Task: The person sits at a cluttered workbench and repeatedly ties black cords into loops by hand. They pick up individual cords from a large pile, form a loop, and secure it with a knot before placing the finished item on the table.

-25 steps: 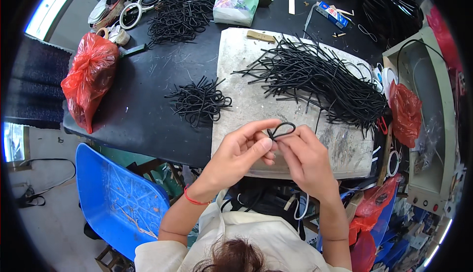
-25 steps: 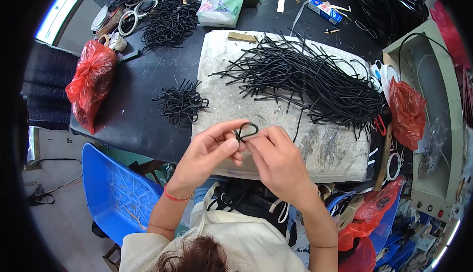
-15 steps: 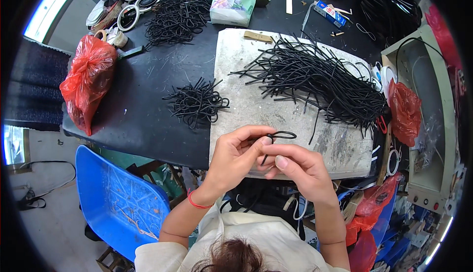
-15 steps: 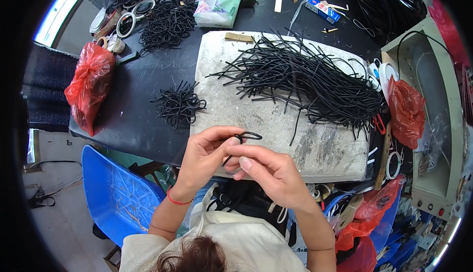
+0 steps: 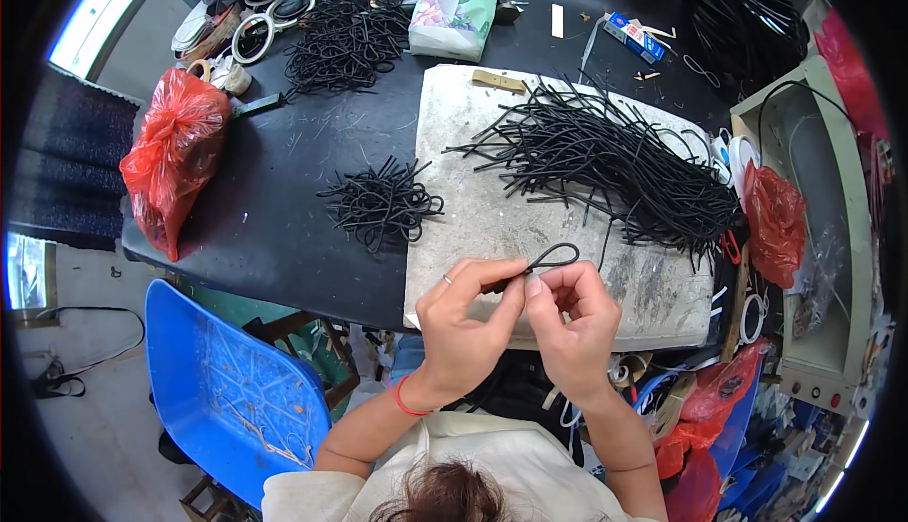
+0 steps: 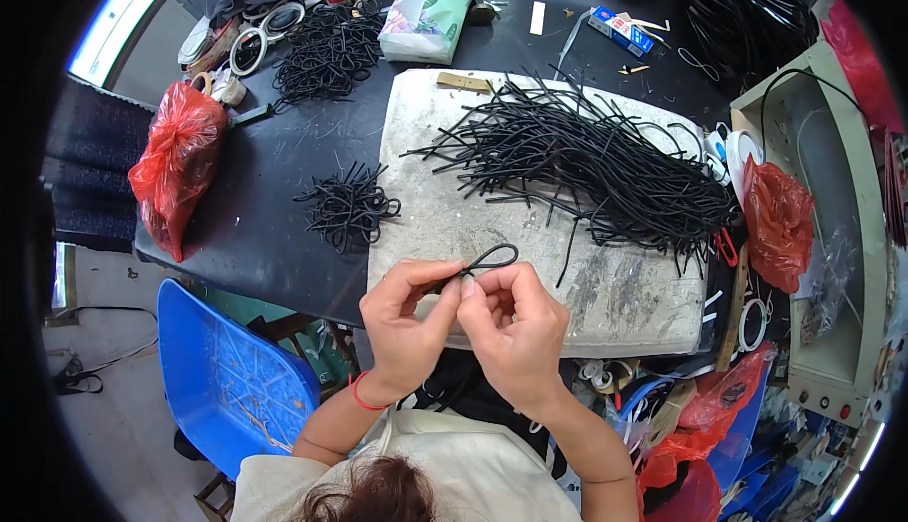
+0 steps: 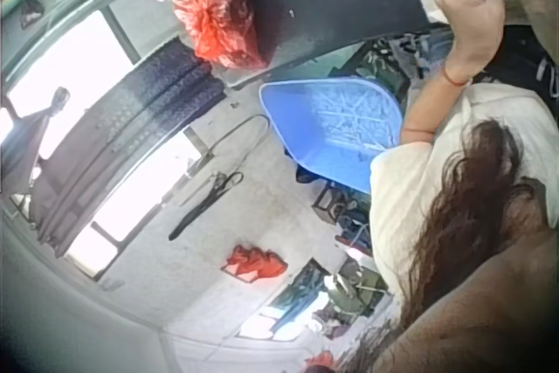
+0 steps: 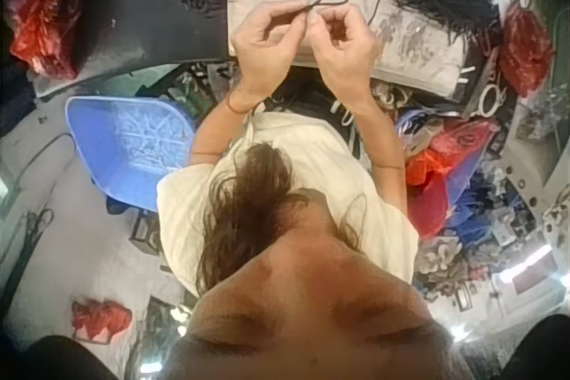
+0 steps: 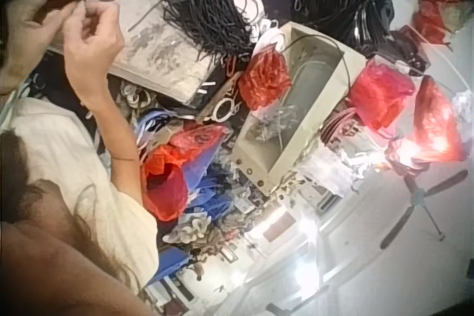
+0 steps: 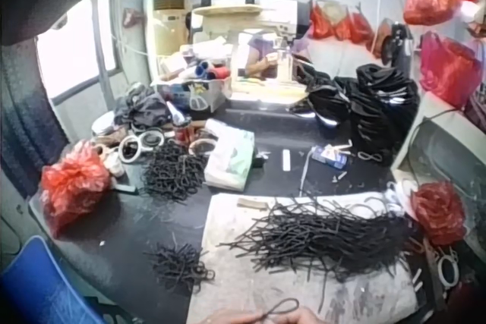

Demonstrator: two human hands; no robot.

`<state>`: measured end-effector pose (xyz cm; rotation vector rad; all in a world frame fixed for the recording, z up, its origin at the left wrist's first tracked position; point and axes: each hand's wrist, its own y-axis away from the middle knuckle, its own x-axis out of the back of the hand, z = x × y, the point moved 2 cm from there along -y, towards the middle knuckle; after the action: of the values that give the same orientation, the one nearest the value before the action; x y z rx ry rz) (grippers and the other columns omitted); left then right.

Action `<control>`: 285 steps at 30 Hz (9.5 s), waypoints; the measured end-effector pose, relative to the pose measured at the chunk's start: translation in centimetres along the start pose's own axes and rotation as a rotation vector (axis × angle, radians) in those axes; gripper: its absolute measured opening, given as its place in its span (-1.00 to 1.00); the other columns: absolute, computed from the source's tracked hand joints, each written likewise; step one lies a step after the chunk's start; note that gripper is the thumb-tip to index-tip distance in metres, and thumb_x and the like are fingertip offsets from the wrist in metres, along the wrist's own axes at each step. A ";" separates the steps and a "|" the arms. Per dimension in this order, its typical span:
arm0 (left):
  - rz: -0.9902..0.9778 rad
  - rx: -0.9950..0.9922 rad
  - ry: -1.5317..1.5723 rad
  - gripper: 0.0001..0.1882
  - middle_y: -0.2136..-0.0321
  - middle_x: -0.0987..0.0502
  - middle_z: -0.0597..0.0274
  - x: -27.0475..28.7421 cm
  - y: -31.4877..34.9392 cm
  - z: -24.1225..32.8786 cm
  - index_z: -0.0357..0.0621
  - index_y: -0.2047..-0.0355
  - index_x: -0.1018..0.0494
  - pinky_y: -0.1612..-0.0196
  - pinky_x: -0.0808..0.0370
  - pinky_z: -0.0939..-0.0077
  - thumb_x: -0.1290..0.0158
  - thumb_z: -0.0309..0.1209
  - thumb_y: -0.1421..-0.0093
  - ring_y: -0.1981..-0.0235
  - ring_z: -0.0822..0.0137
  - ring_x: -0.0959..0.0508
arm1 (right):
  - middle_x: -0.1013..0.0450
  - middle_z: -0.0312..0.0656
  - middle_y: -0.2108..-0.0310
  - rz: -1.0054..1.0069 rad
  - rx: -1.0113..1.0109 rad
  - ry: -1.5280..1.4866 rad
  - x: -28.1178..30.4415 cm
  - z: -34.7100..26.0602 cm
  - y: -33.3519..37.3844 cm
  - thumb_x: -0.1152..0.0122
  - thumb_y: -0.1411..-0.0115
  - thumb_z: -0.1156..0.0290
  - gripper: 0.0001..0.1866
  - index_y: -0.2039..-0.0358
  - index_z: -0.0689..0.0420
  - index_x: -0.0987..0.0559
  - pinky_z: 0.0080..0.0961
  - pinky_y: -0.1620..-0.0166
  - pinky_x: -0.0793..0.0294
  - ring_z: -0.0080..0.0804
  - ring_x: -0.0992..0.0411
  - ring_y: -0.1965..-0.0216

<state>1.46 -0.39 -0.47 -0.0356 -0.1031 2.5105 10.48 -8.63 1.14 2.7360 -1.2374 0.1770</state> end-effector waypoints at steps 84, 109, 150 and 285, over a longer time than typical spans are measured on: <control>-0.422 0.382 0.415 -0.85 0.37 -0.49 0.31 -0.8 -0.9 0.8 -0.31 0.30 -0.44 0.22 -0.37 0.70 0.00 -0.47 -0.17 0.34 0.61 -0.41 | -0.35 -0.41 0.53 -0.224 -0.233 -0.510 1.0 1.2 -2.2 0.09 -0.26 0.23 -0.74 0.41 0.15 -0.42 -0.78 0.50 -0.25 -0.78 -0.23 0.53; -0.270 -0.594 -0.654 -0.83 0.70 -0.28 0.34 -1.5 -0.2 1.0 -0.26 0.38 -0.45 0.59 -0.22 0.51 -0.06 -0.56 0.04 0.67 0.41 -0.29 | -0.26 -0.36 0.67 0.053 0.308 0.238 2.3 0.0 -1.0 -0.15 -0.08 0.45 -0.76 0.63 0.22 -0.35 -0.73 0.60 -0.16 -0.70 -0.19 0.66; 0.122 -0.007 -0.543 -0.89 0.58 -0.47 0.24 6.7 -3.7 0.3 -0.29 0.50 -0.45 0.41 -0.36 0.53 -0.06 -0.47 -0.06 0.52 0.41 -0.43 | -0.35 -0.18 0.45 0.197 0.517 0.581 3.7 1.5 -2.8 -0.09 -0.06 0.54 -0.90 0.37 0.23 -0.50 -0.50 0.37 -0.32 -0.29 -0.32 0.43; -0.564 0.344 -0.017 -0.77 0.34 -0.50 0.19 1.7 -1.3 1.1 -0.38 0.24 -0.44 0.24 -0.43 0.66 -0.08 -0.53 -0.08 0.31 0.53 -0.46 | -0.32 -0.39 0.59 -0.194 -0.131 -0.154 1.9 1.7 -0.8 -0.07 -0.18 0.32 -0.82 0.42 0.18 -0.44 -0.75 0.51 -0.20 -0.74 -0.21 0.57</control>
<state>0.74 1.59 0.77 0.1379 0.2767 1.9341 12.40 -9.80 -0.30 2.7750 -0.9694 -0.1329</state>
